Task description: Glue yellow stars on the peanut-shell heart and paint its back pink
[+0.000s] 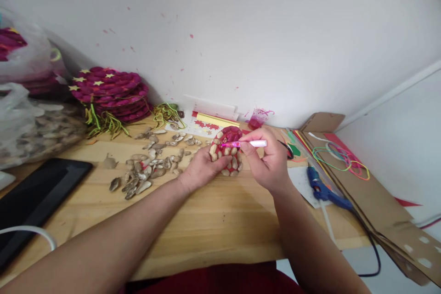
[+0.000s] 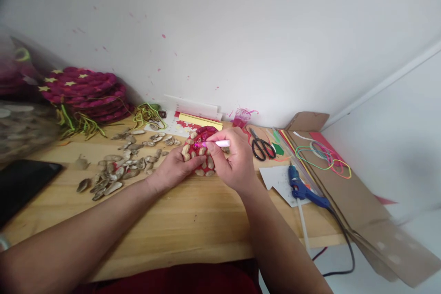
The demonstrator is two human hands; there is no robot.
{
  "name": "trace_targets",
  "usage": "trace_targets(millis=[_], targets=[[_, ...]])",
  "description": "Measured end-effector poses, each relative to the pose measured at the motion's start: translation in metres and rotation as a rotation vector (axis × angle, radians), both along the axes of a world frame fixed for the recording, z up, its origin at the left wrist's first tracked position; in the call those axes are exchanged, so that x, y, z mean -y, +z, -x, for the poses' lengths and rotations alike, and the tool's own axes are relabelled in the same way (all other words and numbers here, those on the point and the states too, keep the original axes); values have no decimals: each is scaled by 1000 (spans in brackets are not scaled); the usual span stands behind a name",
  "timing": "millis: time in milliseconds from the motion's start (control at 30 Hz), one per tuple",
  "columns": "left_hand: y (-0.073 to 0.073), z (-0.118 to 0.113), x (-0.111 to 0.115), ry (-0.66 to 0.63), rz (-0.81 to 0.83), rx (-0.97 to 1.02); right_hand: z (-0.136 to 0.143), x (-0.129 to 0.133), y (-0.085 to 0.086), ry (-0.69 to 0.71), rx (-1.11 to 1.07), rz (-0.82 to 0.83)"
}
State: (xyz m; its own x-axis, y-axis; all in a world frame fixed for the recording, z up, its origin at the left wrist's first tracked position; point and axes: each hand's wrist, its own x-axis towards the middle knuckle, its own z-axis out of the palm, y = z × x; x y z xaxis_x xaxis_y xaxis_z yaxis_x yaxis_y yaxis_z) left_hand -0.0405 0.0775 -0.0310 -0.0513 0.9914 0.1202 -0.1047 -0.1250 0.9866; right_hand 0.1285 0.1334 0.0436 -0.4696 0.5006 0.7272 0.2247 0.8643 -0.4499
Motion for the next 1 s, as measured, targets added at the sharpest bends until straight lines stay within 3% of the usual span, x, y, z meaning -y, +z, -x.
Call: trace_targets(millis=[633, 1000], targets=[[9, -1, 2, 2, -8, -20, 2, 1, 1, -17, -24, -73], [13, -1, 3, 48, -29, -44, 7, 8, 3, 53, 16, -83]])
